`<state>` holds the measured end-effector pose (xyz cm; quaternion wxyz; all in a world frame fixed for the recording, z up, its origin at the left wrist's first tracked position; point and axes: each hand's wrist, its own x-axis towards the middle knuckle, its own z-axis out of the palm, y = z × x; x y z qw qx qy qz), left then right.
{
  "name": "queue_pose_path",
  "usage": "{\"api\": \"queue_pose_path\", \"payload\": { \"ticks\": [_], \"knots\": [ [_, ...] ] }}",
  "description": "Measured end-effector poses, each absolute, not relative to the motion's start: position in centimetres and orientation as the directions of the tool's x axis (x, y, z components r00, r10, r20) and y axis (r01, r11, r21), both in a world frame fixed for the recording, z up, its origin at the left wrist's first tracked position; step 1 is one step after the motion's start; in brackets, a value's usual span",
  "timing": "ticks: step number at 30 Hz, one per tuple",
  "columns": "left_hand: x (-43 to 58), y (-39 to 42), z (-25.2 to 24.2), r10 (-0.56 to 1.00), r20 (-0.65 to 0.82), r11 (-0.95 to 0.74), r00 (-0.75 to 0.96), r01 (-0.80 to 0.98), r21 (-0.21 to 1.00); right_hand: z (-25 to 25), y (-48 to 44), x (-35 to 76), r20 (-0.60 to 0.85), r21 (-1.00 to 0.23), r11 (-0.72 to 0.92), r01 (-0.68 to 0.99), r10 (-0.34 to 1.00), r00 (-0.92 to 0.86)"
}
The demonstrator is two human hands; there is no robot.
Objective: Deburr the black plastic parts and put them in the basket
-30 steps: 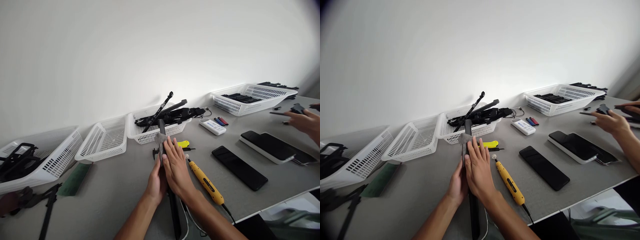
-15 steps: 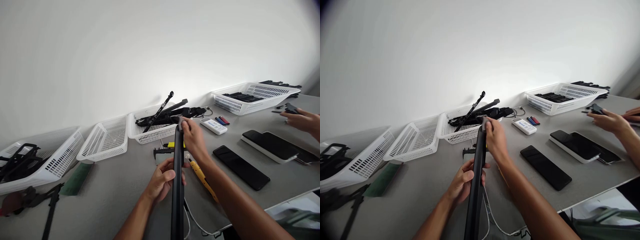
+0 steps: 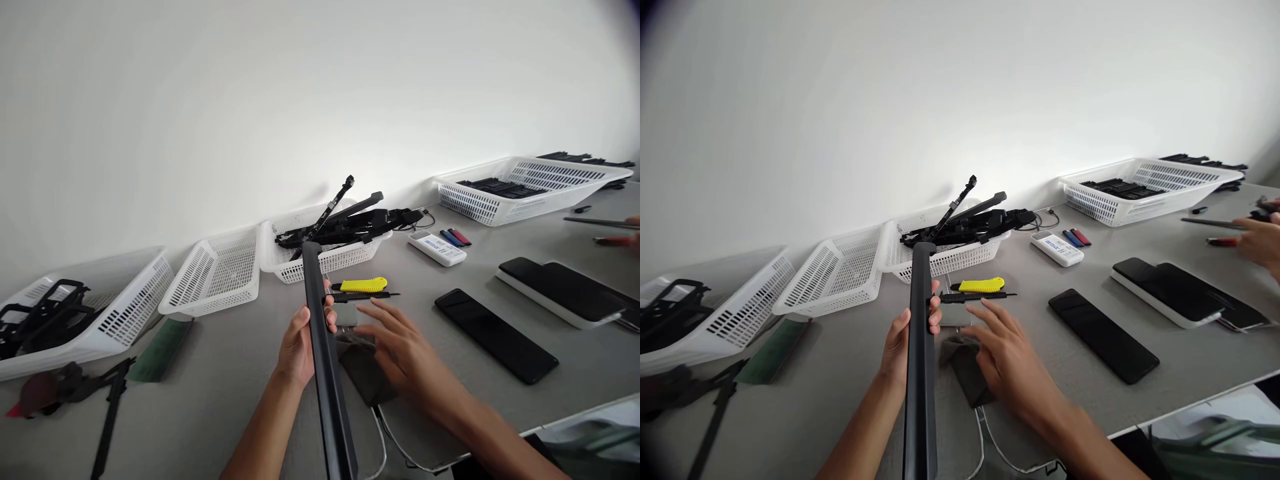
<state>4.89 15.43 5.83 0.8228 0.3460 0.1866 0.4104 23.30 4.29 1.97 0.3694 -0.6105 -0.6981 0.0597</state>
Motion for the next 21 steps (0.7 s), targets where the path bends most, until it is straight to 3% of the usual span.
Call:
{"api": "queue_pose_path", "payload": {
  "ticks": [3,9,21],
  "knots": [
    [5.1,15.4,5.7,0.8,-0.042,0.426,0.599,-0.518,0.742,2.3,8.4,24.5,0.432,-0.504,0.269,0.821,0.901,-0.031],
    [5.1,15.5,5.3,0.809,-0.082,0.434,0.582,-0.497,0.751,0.1,14.6,25.6,0.266,-0.351,0.218,0.911,0.956,-0.126],
    [5.3,15.6,4.8,0.82,-0.127,0.445,0.558,-0.483,0.754,1.8,16.6,25.7,0.219,-0.332,0.179,0.926,0.97,-0.109]
  ]
}}
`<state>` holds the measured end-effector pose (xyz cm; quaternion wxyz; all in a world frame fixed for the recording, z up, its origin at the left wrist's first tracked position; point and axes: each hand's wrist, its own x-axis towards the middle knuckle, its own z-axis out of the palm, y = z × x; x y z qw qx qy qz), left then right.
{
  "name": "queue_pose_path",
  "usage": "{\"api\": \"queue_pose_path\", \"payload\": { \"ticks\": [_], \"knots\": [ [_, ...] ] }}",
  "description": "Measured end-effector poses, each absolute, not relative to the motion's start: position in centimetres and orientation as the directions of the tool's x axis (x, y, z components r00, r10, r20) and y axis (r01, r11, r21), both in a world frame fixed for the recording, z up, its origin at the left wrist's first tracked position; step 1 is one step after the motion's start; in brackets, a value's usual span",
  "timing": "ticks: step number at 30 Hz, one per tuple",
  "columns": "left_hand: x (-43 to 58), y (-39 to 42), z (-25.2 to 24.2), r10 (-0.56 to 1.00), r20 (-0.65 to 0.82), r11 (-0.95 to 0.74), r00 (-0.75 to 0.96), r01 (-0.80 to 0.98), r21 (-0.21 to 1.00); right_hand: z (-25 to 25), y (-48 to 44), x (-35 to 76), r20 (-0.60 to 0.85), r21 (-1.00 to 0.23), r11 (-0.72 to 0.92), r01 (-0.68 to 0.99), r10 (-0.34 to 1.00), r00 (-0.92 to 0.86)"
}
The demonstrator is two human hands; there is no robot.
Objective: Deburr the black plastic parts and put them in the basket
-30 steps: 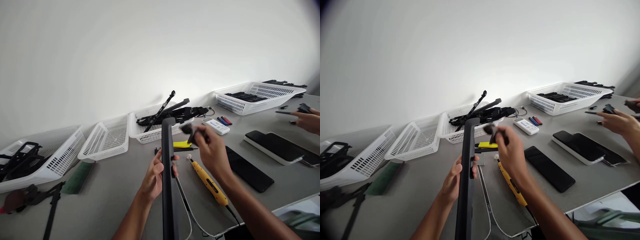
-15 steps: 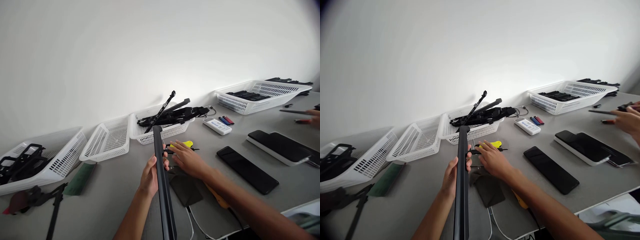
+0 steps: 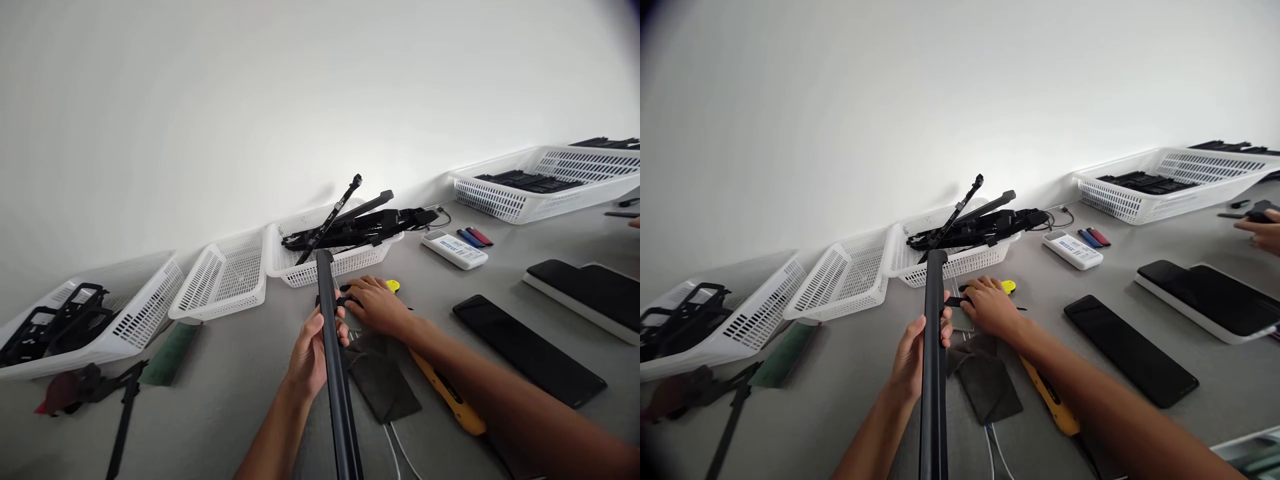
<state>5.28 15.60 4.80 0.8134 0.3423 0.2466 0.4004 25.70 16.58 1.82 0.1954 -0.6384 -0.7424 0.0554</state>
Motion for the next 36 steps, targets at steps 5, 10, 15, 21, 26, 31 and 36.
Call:
{"api": "queue_pose_path", "payload": {
  "ticks": [5,10,15,21,26,31,36],
  "knots": [
    [5.4,15.6,4.8,0.821,-0.125,0.433,0.557,-0.464,0.773,1.7,17.5,26.1,0.197,-0.351,0.208,0.913,0.969,-0.145],
    [5.4,15.5,4.9,0.803,-0.124,0.446,0.584,-0.449,0.774,1.3,18.2,26.9,0.189,-0.388,0.236,0.891,0.966,-0.174],
    [5.4,15.7,4.2,0.801,-0.144,0.457,0.581,-0.438,0.774,1.2,17.9,27.1,0.191,-0.409,0.285,0.867,0.956,-0.224],
    [5.2,16.3,3.1,0.811,-0.108,0.425,0.574,-0.454,0.783,1.4,16.9,27.2,0.201,-0.448,0.386,0.806,0.922,-0.33],
    [5.2,16.3,3.4,0.819,-0.111,0.414,0.562,-0.446,0.794,1.5,16.7,27.2,0.23,-0.484,0.406,0.775,0.914,-0.336],
    [5.2,16.2,3.3,0.814,-0.133,0.434,0.565,-0.441,0.786,0.8,17.1,27.1,0.242,-0.527,0.385,0.757,0.923,-0.301],
    [5.2,16.2,3.2,0.812,-0.131,0.439,0.569,-0.447,0.779,0.3,17.2,27.1,0.264,-0.599,0.354,0.718,0.934,-0.241]
  ]
}}
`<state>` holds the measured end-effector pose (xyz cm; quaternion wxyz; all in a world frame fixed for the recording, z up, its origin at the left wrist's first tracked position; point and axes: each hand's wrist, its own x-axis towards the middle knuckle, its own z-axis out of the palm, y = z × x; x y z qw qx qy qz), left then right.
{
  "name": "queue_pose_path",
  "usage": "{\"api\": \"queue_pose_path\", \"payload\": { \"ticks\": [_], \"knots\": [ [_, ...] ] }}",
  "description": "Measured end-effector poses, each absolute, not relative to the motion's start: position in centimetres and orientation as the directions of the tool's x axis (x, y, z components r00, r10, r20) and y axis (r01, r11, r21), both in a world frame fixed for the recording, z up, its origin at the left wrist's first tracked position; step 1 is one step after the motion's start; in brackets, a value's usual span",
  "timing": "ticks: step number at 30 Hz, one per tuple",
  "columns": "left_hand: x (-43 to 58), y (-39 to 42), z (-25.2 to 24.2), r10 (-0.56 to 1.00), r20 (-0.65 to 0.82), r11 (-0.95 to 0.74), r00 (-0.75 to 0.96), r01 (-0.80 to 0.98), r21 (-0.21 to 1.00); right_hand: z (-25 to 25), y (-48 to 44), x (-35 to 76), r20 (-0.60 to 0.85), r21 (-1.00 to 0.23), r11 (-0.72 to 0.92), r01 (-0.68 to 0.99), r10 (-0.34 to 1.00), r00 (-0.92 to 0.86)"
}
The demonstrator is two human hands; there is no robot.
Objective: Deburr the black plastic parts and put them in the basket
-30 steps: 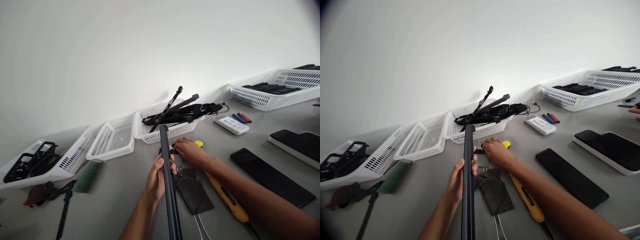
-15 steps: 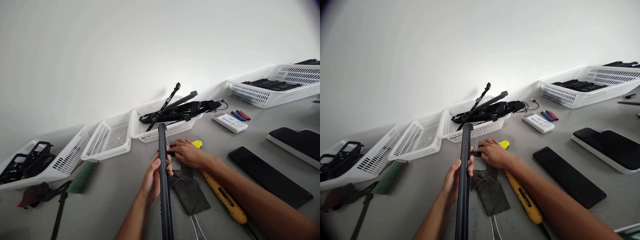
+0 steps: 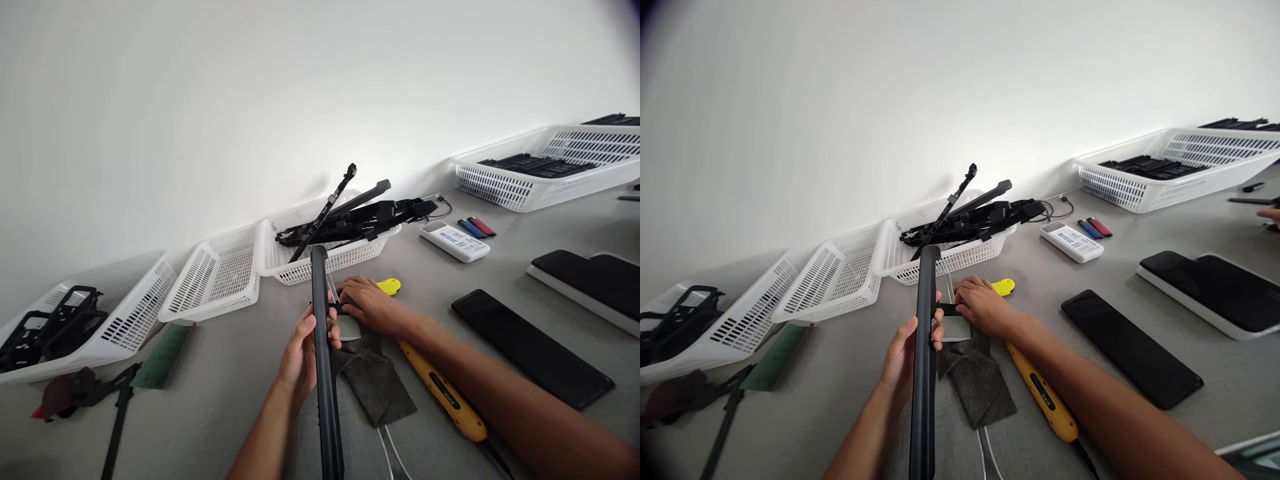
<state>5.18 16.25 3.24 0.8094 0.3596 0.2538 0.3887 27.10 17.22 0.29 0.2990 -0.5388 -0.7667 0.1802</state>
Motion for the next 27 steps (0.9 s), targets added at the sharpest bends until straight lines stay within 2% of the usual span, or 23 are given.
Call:
{"api": "queue_pose_path", "payload": {
  "ticks": [9,15,19,23,25,27],
  "knots": [
    [4.9,16.0,4.3,0.805,-0.104,0.438,0.584,-0.466,0.769,2.2,16.8,26.7,0.317,-0.76,0.292,0.58,0.946,-0.061],
    [4.3,16.5,5.0,0.812,-0.011,0.407,0.583,-0.553,0.728,3.0,16.2,26.3,0.388,-0.823,0.301,0.481,0.917,0.09],
    [3.2,17.1,5.2,0.801,0.052,0.421,0.597,-0.622,0.661,3.5,15.8,26.4,0.484,-0.809,0.344,0.477,0.85,0.209],
    [2.2,17.8,5.8,0.847,0.109,0.37,0.52,-0.724,0.582,4.2,15.3,26.3,0.554,-0.76,0.4,0.513,0.811,0.189],
    [1.9,18.1,6.1,0.86,0.132,0.331,0.492,-0.737,0.59,4.6,14.9,26.1,0.574,-0.733,0.417,0.536,0.803,0.16],
    [1.9,18.2,6.1,0.852,0.124,0.312,0.509,-0.684,0.66,4.9,14.4,25.9,0.59,-0.71,0.438,0.552,0.798,0.126]
  ]
}}
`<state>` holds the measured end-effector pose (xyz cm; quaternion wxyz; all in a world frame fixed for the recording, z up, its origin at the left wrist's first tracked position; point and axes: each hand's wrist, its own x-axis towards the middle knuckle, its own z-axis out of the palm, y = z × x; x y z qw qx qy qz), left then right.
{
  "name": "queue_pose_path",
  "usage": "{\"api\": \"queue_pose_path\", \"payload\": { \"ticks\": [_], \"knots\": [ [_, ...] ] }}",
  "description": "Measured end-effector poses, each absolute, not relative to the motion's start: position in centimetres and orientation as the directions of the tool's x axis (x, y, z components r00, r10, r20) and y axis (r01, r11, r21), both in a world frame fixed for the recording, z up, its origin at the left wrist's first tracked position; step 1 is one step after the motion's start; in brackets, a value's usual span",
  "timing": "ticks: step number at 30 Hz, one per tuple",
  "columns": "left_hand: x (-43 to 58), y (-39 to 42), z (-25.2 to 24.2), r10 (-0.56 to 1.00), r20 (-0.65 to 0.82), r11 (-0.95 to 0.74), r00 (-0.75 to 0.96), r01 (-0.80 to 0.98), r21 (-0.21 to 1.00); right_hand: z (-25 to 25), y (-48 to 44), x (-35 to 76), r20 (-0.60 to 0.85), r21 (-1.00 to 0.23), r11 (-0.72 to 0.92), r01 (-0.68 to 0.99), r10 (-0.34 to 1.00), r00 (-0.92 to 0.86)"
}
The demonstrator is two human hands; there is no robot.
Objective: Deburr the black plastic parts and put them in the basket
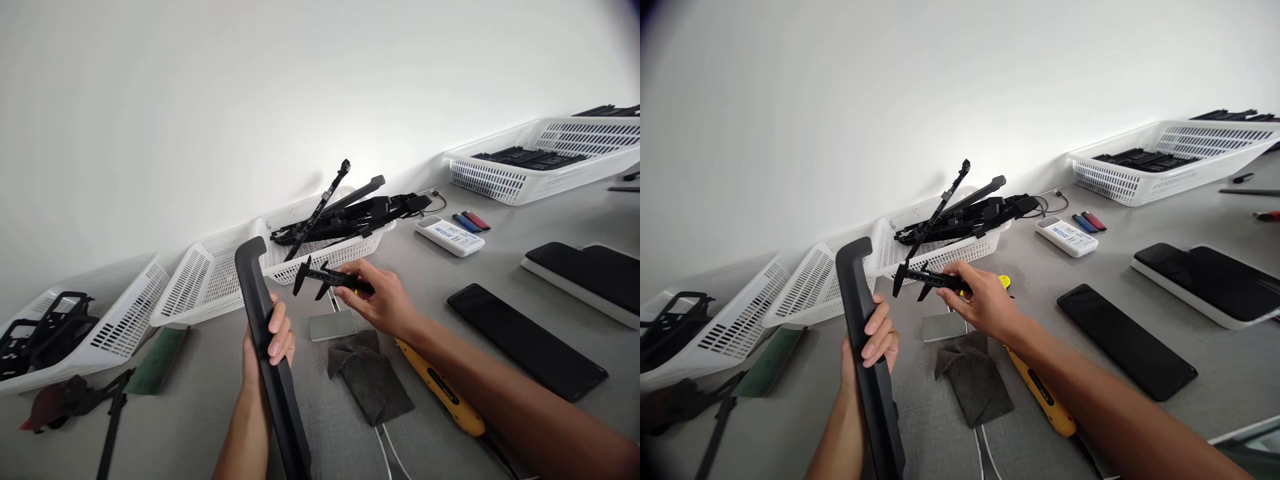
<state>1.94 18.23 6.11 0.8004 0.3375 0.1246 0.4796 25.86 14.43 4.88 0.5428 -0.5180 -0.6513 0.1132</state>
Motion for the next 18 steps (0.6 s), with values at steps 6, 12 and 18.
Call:
{"api": "queue_pose_path", "payload": {
  "ticks": [6,12,18],
  "knots": [
    [2.5,17.5,6.4,0.786,-0.027,0.364,0.617,-0.427,0.828,5.2,13.6,25.5,0.648,-0.666,0.475,0.574,0.75,0.132],
    [1.3,17.1,9.0,0.895,0.099,0.056,0.434,-0.33,0.942,5.1,14.0,26.2,0.627,-0.709,0.404,0.578,0.737,0.254],
    [0.1,15.6,13.2,0.948,0.318,-0.316,0.025,-0.058,0.947,5.1,14.5,26.7,0.562,-0.746,0.332,0.577,0.778,0.28]
  ]
}}
